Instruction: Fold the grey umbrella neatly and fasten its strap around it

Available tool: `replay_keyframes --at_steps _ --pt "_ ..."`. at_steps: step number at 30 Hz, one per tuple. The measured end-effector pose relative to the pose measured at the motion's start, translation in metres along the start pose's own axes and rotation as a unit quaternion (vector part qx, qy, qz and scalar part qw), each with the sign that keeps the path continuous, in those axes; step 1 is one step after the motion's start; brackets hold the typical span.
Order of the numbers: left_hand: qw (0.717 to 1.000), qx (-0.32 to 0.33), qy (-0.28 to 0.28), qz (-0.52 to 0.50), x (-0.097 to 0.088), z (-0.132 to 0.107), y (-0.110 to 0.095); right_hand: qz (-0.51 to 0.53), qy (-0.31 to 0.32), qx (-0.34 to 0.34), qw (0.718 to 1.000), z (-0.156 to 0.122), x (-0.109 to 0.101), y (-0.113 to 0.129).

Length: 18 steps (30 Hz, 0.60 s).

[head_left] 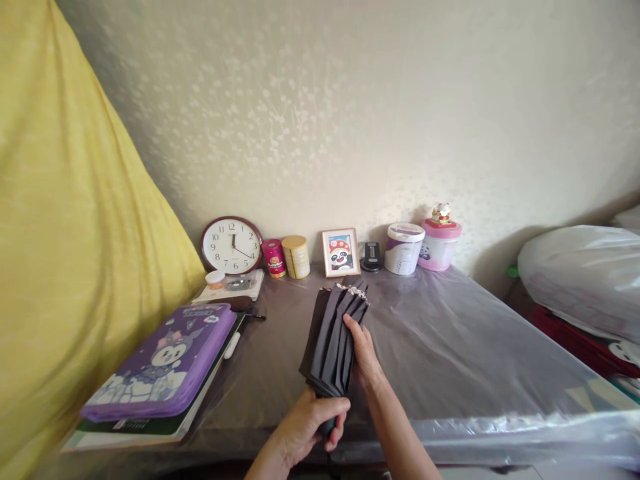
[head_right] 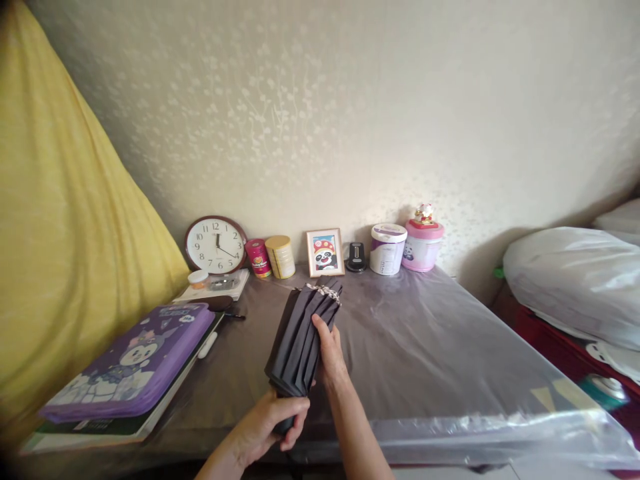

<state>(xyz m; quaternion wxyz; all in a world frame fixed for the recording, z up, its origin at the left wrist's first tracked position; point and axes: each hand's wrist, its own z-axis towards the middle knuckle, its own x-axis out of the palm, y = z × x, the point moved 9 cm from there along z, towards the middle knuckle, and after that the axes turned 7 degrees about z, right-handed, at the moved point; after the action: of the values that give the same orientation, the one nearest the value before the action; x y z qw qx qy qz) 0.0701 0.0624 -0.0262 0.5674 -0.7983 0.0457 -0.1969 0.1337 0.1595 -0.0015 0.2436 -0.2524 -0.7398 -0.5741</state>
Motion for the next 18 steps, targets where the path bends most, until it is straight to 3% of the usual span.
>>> replay_keyframes --at_steps 3,6,8,10,12,15,18 --pt "0.988 -0.004 -0.074 0.138 -0.006 0.001 0.002 -0.023 -0.003 -0.046 0.999 0.005 -0.005 0.007" --pt "0.938 -0.045 -0.191 0.286 -0.024 -0.001 0.005 -0.04 -0.015 -0.075 0.996 0.009 -0.01 0.013" --pt "0.898 -0.015 -0.267 0.35 -0.034 -0.005 -0.006 -0.046 -0.026 -0.09 0.995 0.01 -0.013 0.017" --pt "0.879 0.033 -0.302 0.368 -0.038 -0.01 -0.016 -0.041 -0.036 -0.097 0.994 0.01 -0.015 0.022" --pt "0.904 0.027 -0.266 0.332 -0.035 -0.01 -0.014 -0.022 -0.045 -0.087 0.995 0.009 -0.015 0.023" --pt "0.979 -0.009 -0.124 0.161 -0.012 -0.005 0.001 0.012 -0.042 -0.033 0.999 0.006 -0.012 0.018" --pt "0.999 -0.002 -0.037 0.027 0.008 -0.006 0.001 0.037 -0.021 0.019 0.999 0.002 -0.006 0.012"
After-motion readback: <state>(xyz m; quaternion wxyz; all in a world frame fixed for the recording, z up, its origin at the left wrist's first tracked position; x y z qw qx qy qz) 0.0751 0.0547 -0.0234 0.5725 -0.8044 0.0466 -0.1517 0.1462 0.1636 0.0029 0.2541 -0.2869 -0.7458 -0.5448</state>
